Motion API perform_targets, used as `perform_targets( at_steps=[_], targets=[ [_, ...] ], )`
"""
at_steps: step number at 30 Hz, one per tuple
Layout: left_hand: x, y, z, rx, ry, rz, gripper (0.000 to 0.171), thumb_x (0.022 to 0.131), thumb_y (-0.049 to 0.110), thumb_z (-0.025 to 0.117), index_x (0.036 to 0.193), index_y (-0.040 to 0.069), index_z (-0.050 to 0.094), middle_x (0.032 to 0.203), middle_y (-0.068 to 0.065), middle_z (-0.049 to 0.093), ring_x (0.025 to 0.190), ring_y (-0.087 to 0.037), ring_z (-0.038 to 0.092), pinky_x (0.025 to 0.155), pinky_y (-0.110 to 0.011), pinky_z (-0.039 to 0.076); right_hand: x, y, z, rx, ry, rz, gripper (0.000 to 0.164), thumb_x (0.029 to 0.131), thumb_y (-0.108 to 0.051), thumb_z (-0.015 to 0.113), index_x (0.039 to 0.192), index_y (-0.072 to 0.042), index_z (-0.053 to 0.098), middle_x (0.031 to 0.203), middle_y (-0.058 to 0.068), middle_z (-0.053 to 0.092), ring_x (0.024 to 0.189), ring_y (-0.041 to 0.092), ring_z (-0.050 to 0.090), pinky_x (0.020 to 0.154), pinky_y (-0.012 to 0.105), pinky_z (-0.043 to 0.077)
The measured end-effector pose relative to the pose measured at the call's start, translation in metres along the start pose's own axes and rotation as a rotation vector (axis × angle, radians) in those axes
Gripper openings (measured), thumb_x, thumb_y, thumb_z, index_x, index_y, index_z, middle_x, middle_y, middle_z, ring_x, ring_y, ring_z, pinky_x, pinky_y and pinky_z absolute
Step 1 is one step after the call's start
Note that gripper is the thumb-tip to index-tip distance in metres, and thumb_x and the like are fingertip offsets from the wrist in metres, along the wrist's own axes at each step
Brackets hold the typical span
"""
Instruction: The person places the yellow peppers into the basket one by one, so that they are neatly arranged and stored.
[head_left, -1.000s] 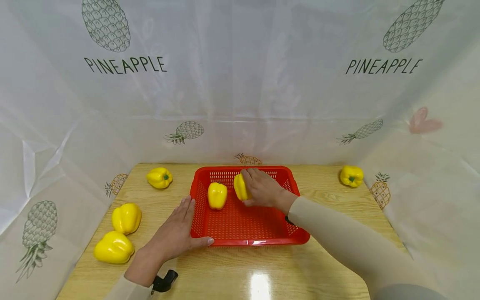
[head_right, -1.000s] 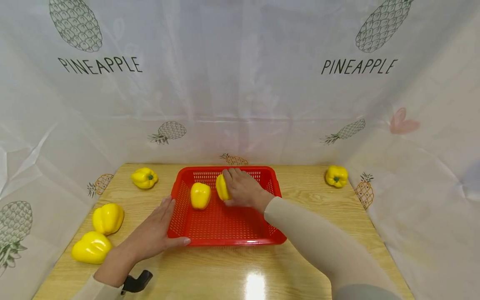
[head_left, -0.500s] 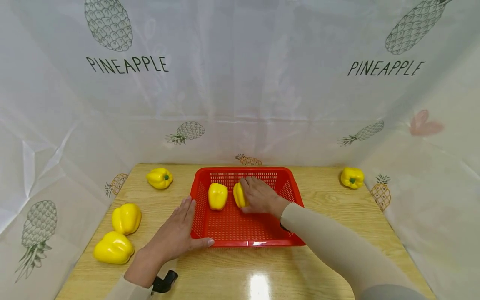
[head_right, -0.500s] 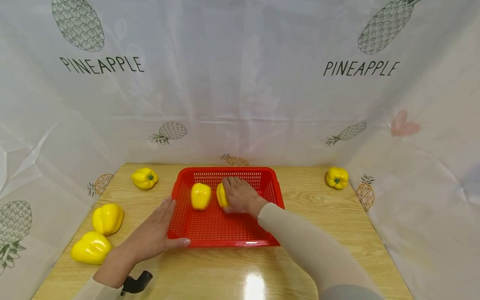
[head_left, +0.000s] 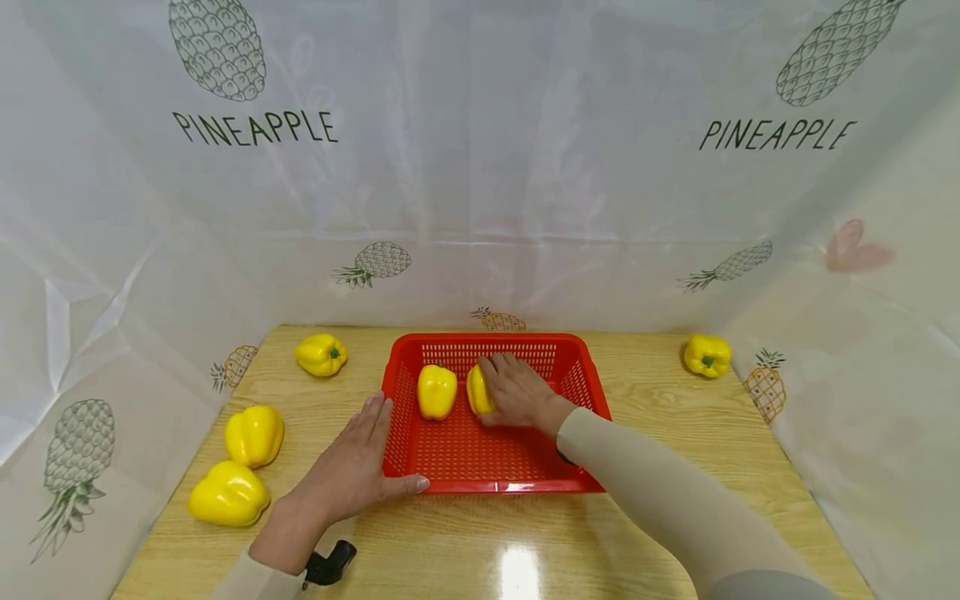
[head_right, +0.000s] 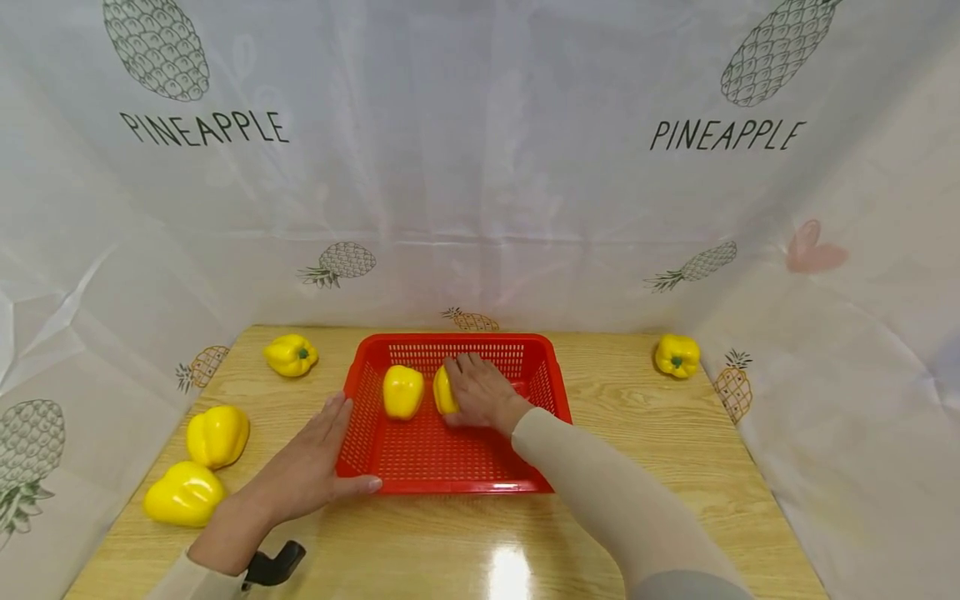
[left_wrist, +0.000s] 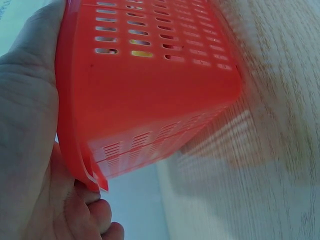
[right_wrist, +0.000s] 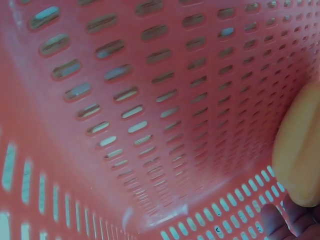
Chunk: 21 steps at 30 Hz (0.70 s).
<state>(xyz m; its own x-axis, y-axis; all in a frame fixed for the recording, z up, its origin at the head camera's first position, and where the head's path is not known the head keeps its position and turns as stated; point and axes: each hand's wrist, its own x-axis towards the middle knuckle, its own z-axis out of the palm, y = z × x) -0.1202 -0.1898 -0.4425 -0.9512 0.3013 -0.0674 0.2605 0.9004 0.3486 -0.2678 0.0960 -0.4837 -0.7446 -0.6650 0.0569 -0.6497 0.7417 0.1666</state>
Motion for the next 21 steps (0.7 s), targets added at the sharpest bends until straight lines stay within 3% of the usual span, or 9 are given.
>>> perform_targets(
  at_steps=[7, 21],
  targets=[
    [0.0008, 0.0008, -0.0003, -0.003, 0.016, 0.006, 0.129, 0.084, 0.078, 0.071, 0.165, -0.008, 0.019, 0.173, -0.029, 0.014, 0.161, -0.045, 0.017, 0.127, -0.06, 0.027, -0.0009, 0.0006, 0.0015, 0.018, 0.011, 0.008, 0.099, 0.089, -0.066, 0.073, 0.155, -0.003, 0.036, 0.135, 0.017, 0.054, 0.117, 0.03, 0.054, 0.109, 0.041, 0.052],
    [0.0002, 0.0013, -0.0003, -0.011, 0.015, 0.002, 0.132, 0.082, 0.082, 0.07, 0.165, -0.007, 0.018, 0.174, -0.027, 0.014, 0.161, -0.045, 0.016, 0.128, -0.06, 0.026, -0.0002, 0.0012, 0.0048, 0.073, 0.014, 0.02, 0.103, 0.085, -0.068, 0.076, 0.155, -0.004, 0.036, 0.138, 0.017, 0.052, 0.121, 0.032, 0.053, 0.112, 0.045, 0.05]
  ],
)
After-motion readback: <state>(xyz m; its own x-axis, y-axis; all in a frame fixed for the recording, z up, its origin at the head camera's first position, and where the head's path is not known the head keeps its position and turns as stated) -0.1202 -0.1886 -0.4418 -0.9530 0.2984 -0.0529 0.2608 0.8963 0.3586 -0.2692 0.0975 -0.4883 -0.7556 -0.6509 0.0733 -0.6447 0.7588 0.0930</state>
